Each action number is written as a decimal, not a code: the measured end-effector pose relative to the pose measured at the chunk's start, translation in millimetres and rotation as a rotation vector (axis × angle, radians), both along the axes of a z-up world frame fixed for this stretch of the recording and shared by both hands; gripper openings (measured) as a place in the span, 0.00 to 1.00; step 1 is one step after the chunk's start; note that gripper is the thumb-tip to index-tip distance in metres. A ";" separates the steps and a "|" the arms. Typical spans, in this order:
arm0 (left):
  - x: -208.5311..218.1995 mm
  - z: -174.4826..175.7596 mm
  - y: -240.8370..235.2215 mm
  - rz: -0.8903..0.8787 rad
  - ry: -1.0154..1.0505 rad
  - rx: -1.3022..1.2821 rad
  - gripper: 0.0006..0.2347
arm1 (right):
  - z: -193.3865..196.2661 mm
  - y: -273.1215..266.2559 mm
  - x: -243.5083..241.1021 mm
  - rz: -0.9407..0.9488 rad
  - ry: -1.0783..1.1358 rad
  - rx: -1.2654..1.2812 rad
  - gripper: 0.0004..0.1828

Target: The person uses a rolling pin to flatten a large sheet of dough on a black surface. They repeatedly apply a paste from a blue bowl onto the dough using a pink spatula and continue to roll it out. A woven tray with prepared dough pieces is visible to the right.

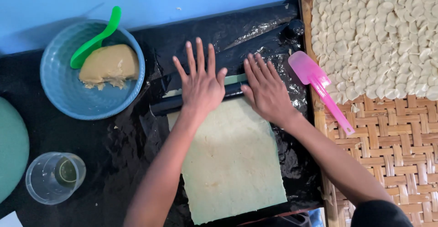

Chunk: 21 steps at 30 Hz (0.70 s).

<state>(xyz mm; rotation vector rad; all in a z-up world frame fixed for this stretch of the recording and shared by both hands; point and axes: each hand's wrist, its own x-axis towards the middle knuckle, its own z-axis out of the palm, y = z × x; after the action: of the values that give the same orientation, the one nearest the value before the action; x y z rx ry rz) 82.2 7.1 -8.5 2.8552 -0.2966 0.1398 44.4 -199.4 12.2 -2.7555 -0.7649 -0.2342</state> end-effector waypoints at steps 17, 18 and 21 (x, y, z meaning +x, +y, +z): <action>-22.2 14.7 32.0 -0.144 -0.374 -0.198 0.13 | -44.0 22.2 119.9 -0.186 -0.035 0.092 0.33; -32.0 18.3 37.5 -0.190 -0.229 -0.253 0.12 | -42.0 26.0 124.7 -0.203 -0.101 0.095 0.32; -39.4 17.7 49.3 -0.230 -0.356 -0.165 0.20 | -31.8 37.6 133.2 -0.265 -0.163 0.215 0.27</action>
<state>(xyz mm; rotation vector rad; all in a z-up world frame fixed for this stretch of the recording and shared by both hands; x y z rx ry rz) 42.8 56.4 9.2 2.5974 -0.6473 0.5987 177.6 -161.8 -19.6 -2.6467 -0.3803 -0.5659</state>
